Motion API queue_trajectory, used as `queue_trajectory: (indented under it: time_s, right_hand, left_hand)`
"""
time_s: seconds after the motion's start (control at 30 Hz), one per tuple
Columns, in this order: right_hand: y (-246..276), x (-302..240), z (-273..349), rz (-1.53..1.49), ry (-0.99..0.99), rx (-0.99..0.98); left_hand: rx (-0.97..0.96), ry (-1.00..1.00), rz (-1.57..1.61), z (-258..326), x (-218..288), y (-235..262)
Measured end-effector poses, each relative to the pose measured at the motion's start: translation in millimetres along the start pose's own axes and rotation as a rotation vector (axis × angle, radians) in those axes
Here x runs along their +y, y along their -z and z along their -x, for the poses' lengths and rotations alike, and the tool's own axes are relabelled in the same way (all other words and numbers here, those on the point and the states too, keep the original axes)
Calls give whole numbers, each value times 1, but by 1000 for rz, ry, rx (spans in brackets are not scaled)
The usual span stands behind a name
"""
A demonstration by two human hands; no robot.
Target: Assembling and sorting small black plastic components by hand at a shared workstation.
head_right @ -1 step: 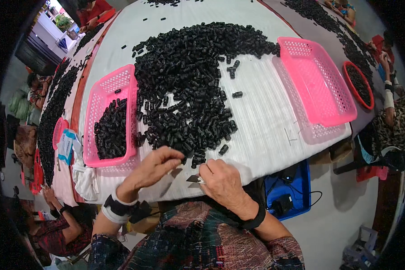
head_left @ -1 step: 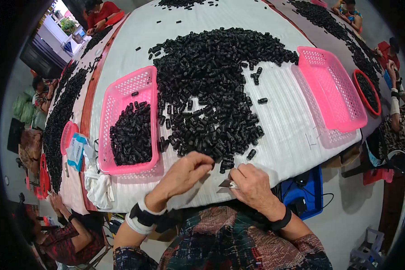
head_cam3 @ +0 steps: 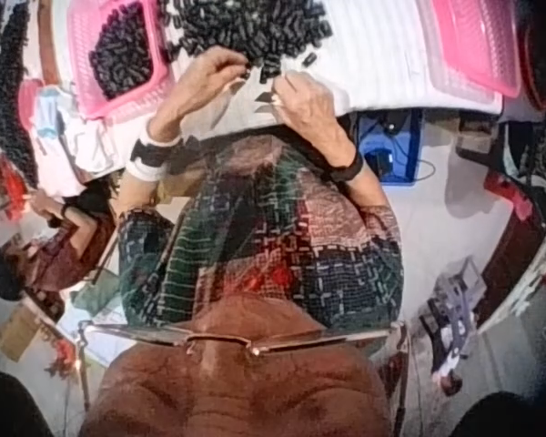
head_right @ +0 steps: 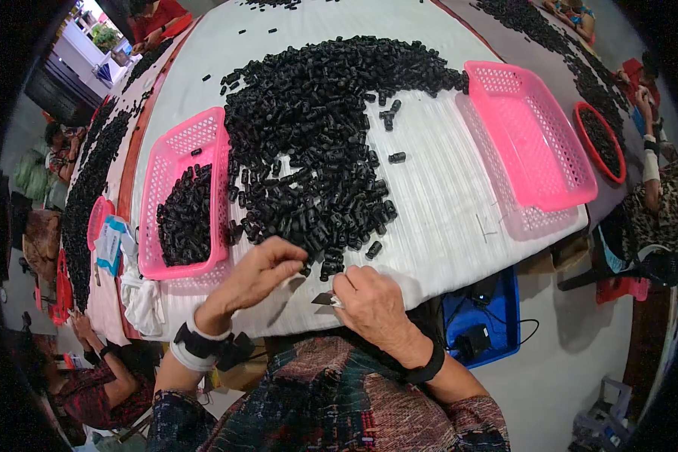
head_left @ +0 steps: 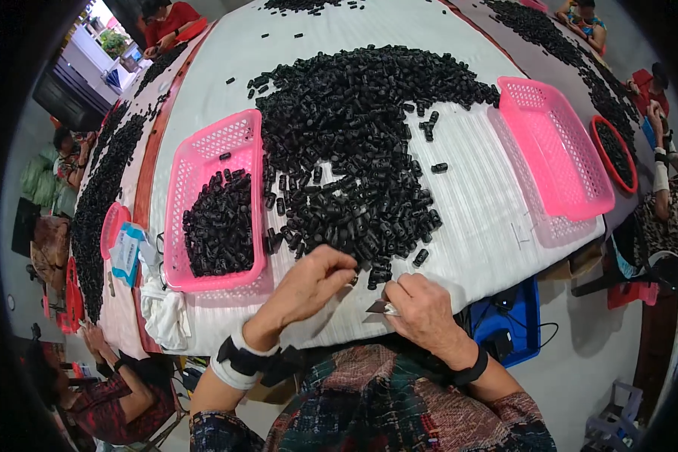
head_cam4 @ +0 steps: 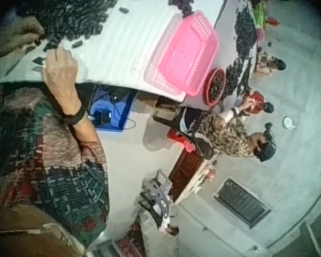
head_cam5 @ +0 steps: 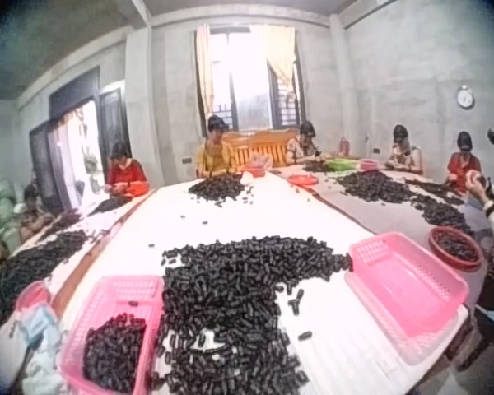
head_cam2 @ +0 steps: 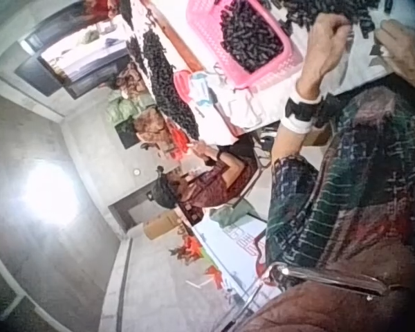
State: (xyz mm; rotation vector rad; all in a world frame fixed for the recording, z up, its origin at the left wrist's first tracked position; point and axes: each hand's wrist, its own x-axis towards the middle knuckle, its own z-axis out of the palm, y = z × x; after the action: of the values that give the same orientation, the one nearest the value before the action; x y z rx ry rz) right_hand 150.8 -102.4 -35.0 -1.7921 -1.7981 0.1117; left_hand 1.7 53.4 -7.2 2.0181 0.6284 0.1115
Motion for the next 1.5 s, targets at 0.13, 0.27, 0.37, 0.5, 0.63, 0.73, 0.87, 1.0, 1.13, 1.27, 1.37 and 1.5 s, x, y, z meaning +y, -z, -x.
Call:
queue_trajectory:
  time_s: [0.13,0.27,0.37,0.5,0.63,0.73,0.87,1.0,1.13,1.27,1.37,1.5]
  right_hand:
    - [1,0,0,4,-4,19]
    - [0,1,0,-21,2,36]
    - [0,3,1,-46,23,59]
    - [-2,6,6,-61,57,93]
    - [-2,7,7,-62,69,87]
    - [-2,7,7,-81,81,100]
    - [0,9,9,-110,83,115]
    - [9,2,8,-362,-40,400]
    - [18,-9,-9,-382,83,497]
    - [11,-12,-12,-437,83,487]
    - [11,-14,-13,-406,124,512]
    - [12,-16,-11,-289,180,527]
  left_hand:
    - [67,14,-60,-31,4,11]
    - [131,121,27,-42,12,12]
    - [113,45,65,-26,12,-4]
    - [66,-34,40,-18,16,-24]
    - [118,-139,-109,-22,20,-36]
    - [159,-220,-227,-22,23,-42]
    - [207,-289,-113,-22,18,-45]
    - [22,307,673,-11,34,-26]
    - [-55,424,1277,8,34,-28]
    - [-135,394,1340,15,30,-32]
    - [-127,390,1362,20,30,-34]
    - [-76,370,1401,25,35,-37]
